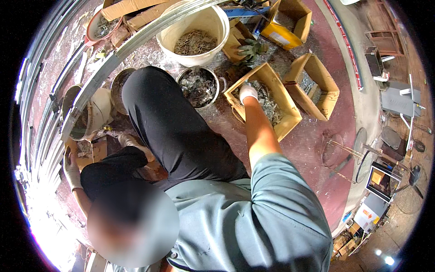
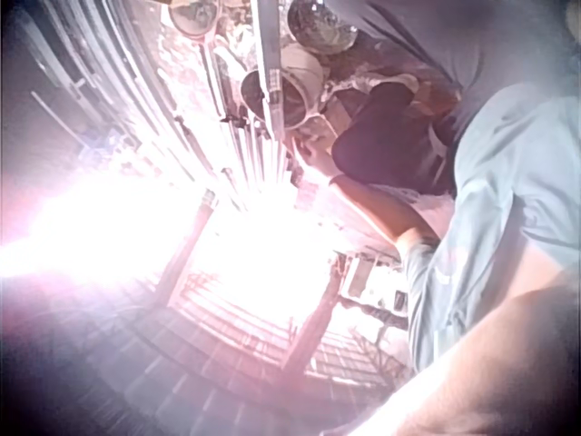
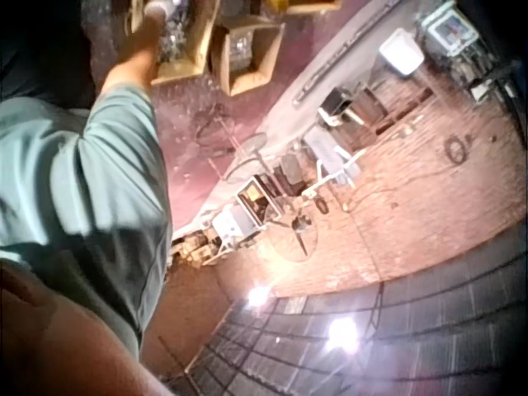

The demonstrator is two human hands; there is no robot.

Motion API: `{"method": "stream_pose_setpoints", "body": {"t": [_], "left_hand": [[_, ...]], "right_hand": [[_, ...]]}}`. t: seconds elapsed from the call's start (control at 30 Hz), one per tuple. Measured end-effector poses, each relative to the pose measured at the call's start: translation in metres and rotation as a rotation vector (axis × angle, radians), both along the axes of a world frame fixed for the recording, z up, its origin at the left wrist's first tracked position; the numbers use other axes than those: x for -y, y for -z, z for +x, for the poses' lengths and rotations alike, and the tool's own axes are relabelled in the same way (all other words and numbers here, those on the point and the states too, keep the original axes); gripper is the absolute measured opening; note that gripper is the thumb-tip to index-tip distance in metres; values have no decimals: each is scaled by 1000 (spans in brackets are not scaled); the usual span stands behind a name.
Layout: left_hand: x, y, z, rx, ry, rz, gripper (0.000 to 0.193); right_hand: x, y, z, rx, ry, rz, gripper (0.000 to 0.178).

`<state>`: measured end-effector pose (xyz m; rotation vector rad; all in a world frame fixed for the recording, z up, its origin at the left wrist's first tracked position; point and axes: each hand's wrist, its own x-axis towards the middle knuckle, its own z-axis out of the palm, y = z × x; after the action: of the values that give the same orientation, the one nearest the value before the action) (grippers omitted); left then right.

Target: The person sits on the floor and assembles metal frame components by inserting small metal pieces into a long aluminum profile. They repeatedly pick up pieces from a box, insert them into the profile, and occasionally apply adhesive from a tube to the profile before continuing the assembly.

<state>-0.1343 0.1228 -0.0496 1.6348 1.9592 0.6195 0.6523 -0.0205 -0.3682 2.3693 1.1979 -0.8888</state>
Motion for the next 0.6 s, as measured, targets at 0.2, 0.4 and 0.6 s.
{"method": "stream_pose_setpoints", "body": {"t": [0.2, 0.4, 0.6], "left_hand": [[-10, 6, -5, 48, -21, -55, 40], [-13, 3, 38, 74, 157, 149, 40], [-10, -47, 204, 358, 337, 117, 39]], "right_hand": [[53, -57, 28, -513, 569, 274, 47], [88, -86, 40, -989, 1076, 595, 29], [-5, -182, 4, -1319, 1017, 1084, 20]]}}
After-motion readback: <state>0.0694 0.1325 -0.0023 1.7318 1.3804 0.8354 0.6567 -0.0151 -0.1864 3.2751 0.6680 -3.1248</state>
